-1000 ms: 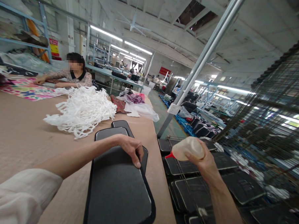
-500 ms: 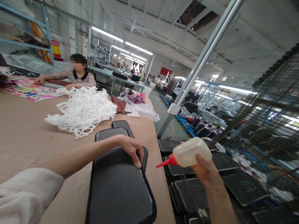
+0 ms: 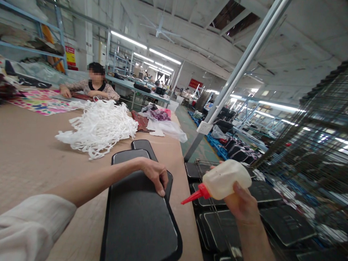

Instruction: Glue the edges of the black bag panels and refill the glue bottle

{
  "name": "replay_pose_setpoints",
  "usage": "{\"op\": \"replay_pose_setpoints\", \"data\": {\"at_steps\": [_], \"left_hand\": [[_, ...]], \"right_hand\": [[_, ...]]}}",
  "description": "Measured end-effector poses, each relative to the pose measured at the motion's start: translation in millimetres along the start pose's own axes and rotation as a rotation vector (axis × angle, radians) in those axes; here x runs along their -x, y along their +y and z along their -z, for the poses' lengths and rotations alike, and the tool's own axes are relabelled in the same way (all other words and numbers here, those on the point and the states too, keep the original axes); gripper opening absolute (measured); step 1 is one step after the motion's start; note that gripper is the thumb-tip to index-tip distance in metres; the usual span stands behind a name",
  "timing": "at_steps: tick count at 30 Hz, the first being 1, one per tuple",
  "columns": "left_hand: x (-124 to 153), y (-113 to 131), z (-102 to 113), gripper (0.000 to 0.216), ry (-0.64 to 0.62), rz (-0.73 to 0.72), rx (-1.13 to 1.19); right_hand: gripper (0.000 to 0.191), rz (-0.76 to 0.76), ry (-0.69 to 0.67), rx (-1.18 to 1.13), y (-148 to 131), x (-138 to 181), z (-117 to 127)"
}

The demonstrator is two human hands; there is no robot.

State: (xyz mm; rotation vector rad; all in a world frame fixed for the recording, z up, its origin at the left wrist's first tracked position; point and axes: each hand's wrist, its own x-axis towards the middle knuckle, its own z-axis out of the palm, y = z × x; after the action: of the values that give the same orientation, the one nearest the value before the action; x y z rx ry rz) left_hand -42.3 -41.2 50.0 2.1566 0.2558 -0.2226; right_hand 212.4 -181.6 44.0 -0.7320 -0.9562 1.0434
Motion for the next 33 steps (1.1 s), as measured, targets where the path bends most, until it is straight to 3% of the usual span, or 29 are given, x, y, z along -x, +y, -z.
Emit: {"op": "replay_pose_setpoints", "data": {"at_steps": [11, 33], "left_hand": [[2.2, 17.8, 0.1, 0.056, -0.013, -0.041, 0.002], [8.7, 29.3, -5.4, 0.040, 0.005, -0.072, 0.050]], "right_hand": [[0.066, -0.067, -0.061, -0.029, 16.1, 6.5, -7.3], [0.067, -0.089, -0.183, -0.006, 30.4, -3.9, 6.7]]}}
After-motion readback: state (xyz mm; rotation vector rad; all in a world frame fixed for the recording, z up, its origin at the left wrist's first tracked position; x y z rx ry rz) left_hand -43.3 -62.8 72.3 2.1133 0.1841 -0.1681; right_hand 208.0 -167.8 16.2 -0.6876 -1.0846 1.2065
